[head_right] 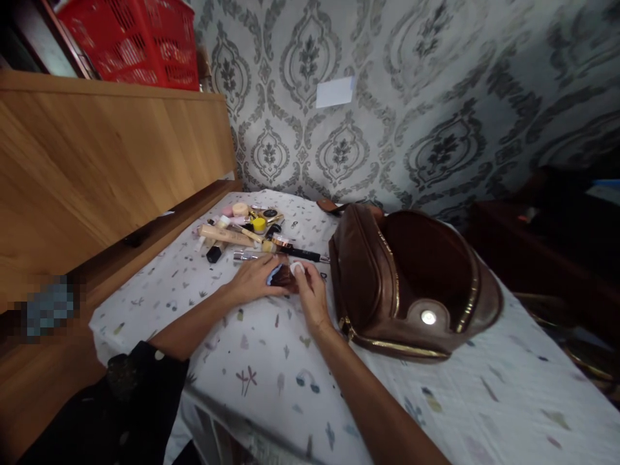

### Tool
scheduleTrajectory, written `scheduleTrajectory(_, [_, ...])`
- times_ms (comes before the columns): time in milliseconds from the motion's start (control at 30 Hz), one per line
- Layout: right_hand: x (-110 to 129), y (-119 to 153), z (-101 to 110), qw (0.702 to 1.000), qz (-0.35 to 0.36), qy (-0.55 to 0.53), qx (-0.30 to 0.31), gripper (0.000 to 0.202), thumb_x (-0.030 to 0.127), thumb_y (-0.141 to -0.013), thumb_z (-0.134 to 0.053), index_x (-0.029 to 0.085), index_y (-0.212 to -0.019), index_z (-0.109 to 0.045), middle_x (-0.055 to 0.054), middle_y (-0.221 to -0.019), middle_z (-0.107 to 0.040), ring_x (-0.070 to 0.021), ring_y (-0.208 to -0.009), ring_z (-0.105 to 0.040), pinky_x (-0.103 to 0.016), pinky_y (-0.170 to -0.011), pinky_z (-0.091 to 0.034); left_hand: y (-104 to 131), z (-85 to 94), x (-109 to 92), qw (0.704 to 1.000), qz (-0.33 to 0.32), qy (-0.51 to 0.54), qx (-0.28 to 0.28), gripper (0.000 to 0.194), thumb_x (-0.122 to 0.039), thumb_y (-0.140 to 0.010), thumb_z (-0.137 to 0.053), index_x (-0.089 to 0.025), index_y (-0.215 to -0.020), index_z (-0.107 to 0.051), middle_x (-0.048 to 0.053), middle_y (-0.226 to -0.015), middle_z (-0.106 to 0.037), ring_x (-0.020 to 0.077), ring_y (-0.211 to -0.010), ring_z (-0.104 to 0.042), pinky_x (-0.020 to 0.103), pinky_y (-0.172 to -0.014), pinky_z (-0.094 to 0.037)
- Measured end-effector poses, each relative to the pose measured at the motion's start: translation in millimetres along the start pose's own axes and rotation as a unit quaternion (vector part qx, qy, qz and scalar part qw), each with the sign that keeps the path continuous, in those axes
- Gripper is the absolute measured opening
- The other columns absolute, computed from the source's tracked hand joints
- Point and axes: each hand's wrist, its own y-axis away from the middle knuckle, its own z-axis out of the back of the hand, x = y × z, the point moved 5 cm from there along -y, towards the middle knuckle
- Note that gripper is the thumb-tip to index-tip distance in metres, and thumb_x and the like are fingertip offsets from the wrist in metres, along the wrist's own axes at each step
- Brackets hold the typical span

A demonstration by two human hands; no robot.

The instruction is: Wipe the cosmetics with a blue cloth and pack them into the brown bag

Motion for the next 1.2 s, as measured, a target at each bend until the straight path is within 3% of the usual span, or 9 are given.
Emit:
scheduleTrajectory(300, [5,3,-4,0.998,-0.031,-0.061,0.016,0.041,0.059,-0.082,-0.064,0.025,-0.104,-0.067,-0.004,-0.106,-0.069,-0.0242,-0.097,-0.063,-0.036,-0.081,-0.054,2,-2.2,0,0.998,-0.043,0.049,-0.024,0.064,-0.065,-0.084,-0.059,-0.016,-0.125,-0.052,0.011,-0.115,-0.065,0.0277,-0.105,-0.064,0.037,-0.087,-0.051])
scheduleTrajectory(500, [5,4,-8,0.987,-0.079,-0.135,0.016,0.042,0.057,-0.076,-0.071,0.025,-0.103,-0.066,-0.004,-0.102,-0.067,-0.0237,-0.092,-0.063,-0.033,-0.068,-0.057,2,-1.5,3,0.993,-0.074,0.078,-0.050,0.047,-0.061,-0.091,-0.049,-0.018,-0.108,-0.059,0.007,-0.099,-0.069,0.0225,-0.093,-0.066,0.032,-0.083,-0.050])
scheduleTrajectory(833, [6,2,-2,0.993,-0.070,-0.089,-0.027,0.045,0.058,-0.071,-0.074,0.021,-0.095,-0.065,-0.001,-0.085,-0.063,-0.0175,-0.074,-0.059,-0.027,-0.058,-0.052,8,4.8,-14,0.989,-0.084,0.028,-0.118,0.043,-0.046,-0.098,-0.045,-0.017,-0.130,-0.049,0.012,-0.122,-0.061,0.0242,-0.117,-0.058,0.037,-0.099,-0.050])
scheduleTrajectory(1000, [2,0,2,0.993,-0.069,-0.073,-0.065,0.048,0.062,-0.071,-0.071,0.019,-0.093,-0.068,-0.001,-0.079,-0.064,-0.0148,-0.067,-0.055,-0.024,-0.053,-0.044,8,-1.3,-23,0.987,-0.131,0.014,-0.094,0.055,-0.045,-0.095,-0.052,-0.015,-0.139,-0.040,0.016,-0.135,-0.051,0.0278,-0.129,-0.051,0.043,-0.109,-0.044])
scheduleTrajectory(1200, [-6,-2,5,0.992,-0.080,-0.063,-0.071,0.048,0.062,-0.073,-0.071,0.018,-0.091,-0.069,0.001,-0.071,-0.062,-0.0139,-0.061,-0.054,-0.025,-0.052,-0.043,6,-11.2,-20,0.987,-0.145,0.024,-0.069,0.087,-0.055,-0.083,-0.065,-0.013,-0.148,-0.026,0.020,-0.143,-0.043,0.0316,-0.136,-0.042,0.046,-0.112,-0.041])
